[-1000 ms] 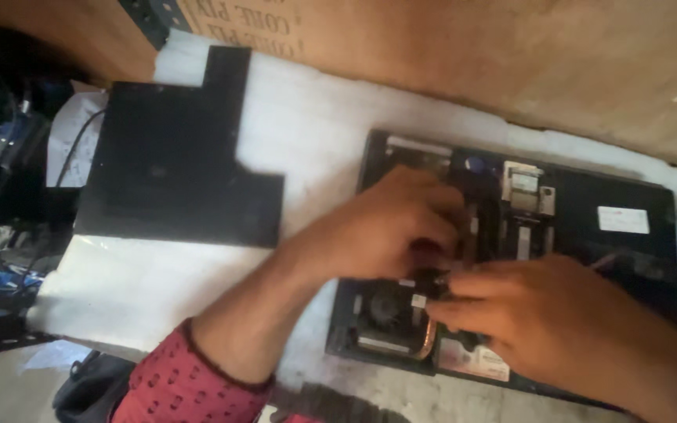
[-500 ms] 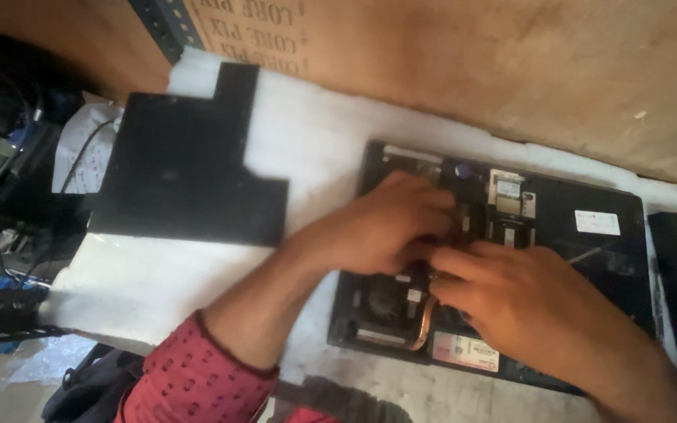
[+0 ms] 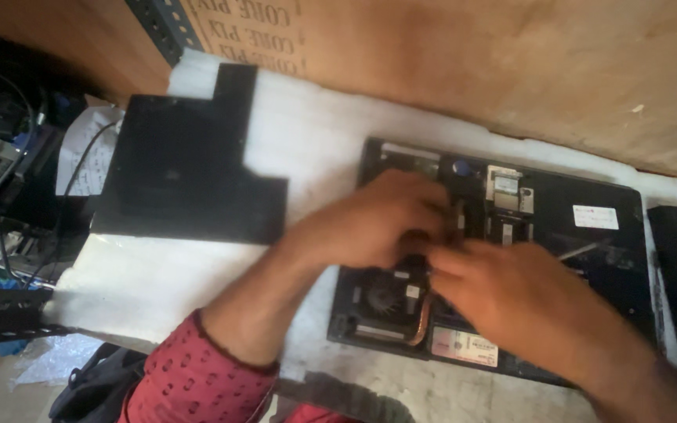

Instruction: The person handles a hard drive over an opened laptop, then works on the laptop internals, unscrewing components with a screwdriver and lifting out the heatsink and fan assembly, placing removed parts on the bench.

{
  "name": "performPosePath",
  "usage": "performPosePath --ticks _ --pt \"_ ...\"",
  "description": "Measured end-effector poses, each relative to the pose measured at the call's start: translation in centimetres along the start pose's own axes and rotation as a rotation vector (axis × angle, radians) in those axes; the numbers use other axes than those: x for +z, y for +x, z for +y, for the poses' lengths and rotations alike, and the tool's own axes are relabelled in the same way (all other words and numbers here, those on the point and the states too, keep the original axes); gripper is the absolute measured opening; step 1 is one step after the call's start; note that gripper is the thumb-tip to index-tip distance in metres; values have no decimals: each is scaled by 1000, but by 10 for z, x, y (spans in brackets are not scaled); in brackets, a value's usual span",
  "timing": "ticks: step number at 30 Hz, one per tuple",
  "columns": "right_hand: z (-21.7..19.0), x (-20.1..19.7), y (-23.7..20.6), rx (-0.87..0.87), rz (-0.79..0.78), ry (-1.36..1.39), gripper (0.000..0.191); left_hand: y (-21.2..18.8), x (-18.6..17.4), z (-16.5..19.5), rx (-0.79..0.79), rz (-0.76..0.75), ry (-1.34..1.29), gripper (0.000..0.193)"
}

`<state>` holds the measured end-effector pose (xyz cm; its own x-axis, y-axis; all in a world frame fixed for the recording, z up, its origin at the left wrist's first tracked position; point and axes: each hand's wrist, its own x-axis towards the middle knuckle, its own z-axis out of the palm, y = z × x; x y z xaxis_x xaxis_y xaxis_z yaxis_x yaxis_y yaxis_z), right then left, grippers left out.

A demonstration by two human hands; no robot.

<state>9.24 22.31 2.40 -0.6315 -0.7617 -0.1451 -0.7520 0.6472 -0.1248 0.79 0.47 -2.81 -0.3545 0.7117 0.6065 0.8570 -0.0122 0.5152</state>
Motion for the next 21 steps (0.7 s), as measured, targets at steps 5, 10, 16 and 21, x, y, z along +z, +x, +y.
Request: performPosePath --ticks 5,10,16,21 --pt "3 -24 -6 30 151 119 37 1 -5 5 -31 -10 -34 18" --pt "-15 -63 -30 2 350 242 44 0 -7 5 -159 36 -134 16" --pt "-14 -58 -36 -81 628 473 34 -5 -19 -6 -322 333 -132 10" --pt "-7 -39 -24 -29 586 610 42 -8 -26 -19 -467 444 -210 9"
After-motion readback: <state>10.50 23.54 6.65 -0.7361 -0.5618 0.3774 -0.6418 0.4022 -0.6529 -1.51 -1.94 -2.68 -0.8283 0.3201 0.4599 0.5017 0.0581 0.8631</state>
